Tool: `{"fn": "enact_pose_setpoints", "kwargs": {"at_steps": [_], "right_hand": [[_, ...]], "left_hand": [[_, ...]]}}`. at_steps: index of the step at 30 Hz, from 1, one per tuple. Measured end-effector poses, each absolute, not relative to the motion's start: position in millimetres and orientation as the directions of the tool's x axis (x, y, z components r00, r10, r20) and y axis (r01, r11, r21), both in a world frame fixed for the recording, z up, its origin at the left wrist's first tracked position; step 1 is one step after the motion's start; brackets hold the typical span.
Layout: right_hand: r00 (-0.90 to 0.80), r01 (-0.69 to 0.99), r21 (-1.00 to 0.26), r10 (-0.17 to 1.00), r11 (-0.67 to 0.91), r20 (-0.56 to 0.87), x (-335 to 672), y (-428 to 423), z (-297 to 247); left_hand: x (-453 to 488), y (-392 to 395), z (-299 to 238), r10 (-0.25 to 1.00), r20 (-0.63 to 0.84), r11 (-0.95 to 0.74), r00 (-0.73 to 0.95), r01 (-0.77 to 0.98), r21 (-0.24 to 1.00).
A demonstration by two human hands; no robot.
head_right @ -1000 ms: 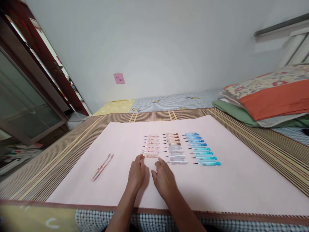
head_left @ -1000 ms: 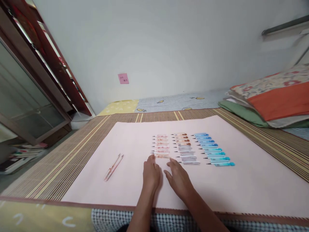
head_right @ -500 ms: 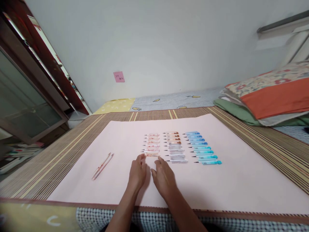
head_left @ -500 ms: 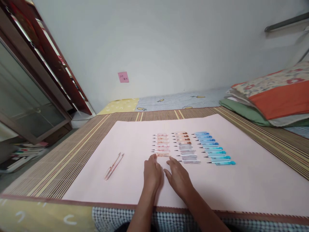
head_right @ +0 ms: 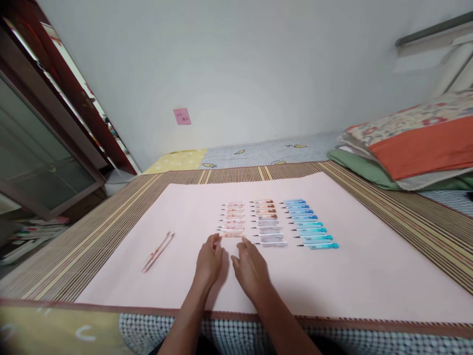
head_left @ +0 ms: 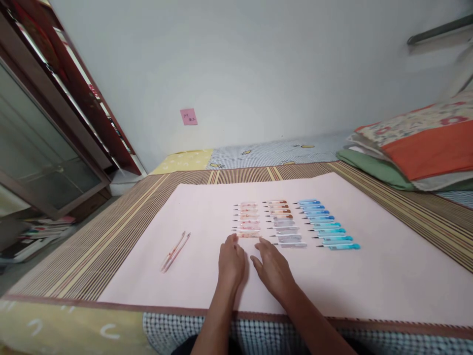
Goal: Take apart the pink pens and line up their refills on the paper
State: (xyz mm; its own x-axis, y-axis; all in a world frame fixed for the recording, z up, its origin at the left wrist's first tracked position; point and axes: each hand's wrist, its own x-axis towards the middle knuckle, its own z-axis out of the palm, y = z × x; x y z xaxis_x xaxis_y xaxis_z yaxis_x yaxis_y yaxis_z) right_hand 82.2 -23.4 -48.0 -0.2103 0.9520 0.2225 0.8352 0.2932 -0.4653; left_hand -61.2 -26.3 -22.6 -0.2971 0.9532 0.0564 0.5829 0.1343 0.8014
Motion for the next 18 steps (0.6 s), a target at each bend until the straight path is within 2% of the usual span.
{"fn": "enact_pose_setpoints", "kwargs": {"at_steps": [4, 8, 10, 12, 15, 18], "right_hand": [[-0.226, 0.770, -0.560, 0.952, 0.306, 0.208, 91, -29, -36], [-0.195, 0.630, -0.731, 0.965, 0.260, 0.175, 112, -54, -9], [-0.199, 0.570, -0.788, 0.969, 0.234, 0.144, 130, -77, 0], [-0.272, 0.538, -0.808, 0.956, 0.242, 0.105, 153, -104, -3], [-0.396, 0.560, -0.778, 0.917, 0.286, 0.052, 196, -144, -35], [-0.426, 0.608, -0.719, 0.902, 0.338, 0.064, 234, -170, -80]], "left_hand": [[-69, -31, -25, 0.930, 0.049, 0.121, -0.364, 0.431, 0.894], [-76, -57, -16, 0.888, 0.152, -0.039, -0.433, 0.260, 0.965], [-82, -85, -13, 0.871, 0.191, -0.086, -0.453, 0.242, 0.966], [-93, -122, -18, 0.878, 0.204, -0.069, -0.433, 0.307, 0.949], [-120, -182, -46, 0.937, 0.185, -0.006, -0.297, 0.516, 0.857], [-149, -226, -82, 0.983, 0.037, 0.123, -0.181, 0.789, 0.602]]}}
